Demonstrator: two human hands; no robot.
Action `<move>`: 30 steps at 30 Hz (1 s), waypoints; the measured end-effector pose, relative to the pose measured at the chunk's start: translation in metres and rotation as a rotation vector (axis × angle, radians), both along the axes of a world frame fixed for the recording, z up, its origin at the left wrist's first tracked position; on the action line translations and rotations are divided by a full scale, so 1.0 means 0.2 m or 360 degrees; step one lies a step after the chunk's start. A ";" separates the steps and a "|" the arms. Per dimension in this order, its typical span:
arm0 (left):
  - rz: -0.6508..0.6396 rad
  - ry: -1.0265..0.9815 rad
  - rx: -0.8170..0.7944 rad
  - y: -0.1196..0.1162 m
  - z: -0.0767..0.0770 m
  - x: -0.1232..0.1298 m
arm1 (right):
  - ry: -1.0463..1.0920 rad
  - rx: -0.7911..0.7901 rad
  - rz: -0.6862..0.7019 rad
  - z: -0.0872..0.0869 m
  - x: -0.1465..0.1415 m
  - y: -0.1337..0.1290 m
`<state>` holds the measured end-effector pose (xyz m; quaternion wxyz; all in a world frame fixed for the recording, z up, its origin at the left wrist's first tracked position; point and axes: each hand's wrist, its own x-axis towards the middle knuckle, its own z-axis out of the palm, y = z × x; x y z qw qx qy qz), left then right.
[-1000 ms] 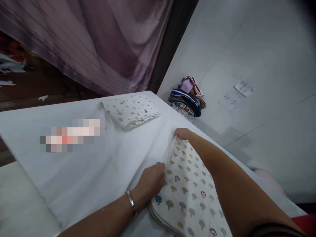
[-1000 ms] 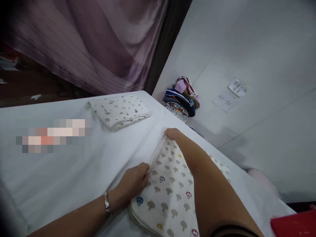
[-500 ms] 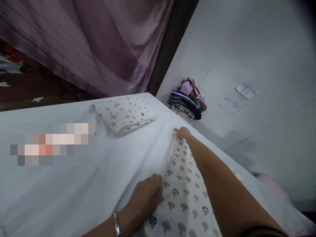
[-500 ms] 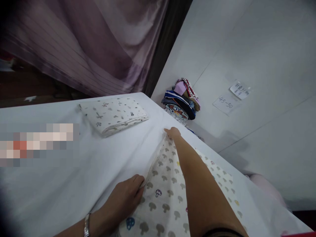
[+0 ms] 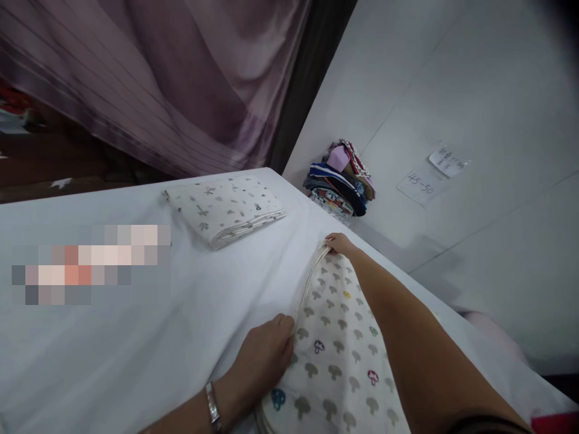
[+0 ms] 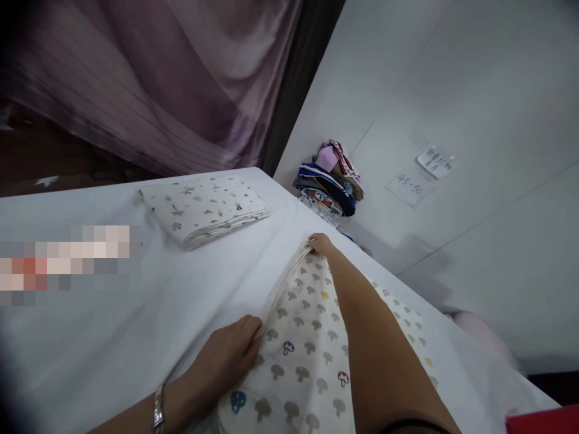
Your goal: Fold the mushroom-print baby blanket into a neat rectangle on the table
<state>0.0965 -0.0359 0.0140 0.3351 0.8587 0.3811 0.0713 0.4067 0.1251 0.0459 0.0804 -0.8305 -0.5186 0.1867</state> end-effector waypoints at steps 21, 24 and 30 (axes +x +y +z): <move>-0.0015 -0.0019 -0.0004 0.00 -0.01 0.00 | -0.0610 -0.0135 0.0375 0.02 -0.05 0.06; 0.0003 -0.0008 -0.0017 0.01 0.00 0.00 | -0.0608 -0.0055 0.0290 0.03 -0.04 0.07; 0.0109 -0.0007 -0.0041 0.02 0.00 -0.01 | -0.0463 0.0164 0.0011 0.00 -0.01 0.10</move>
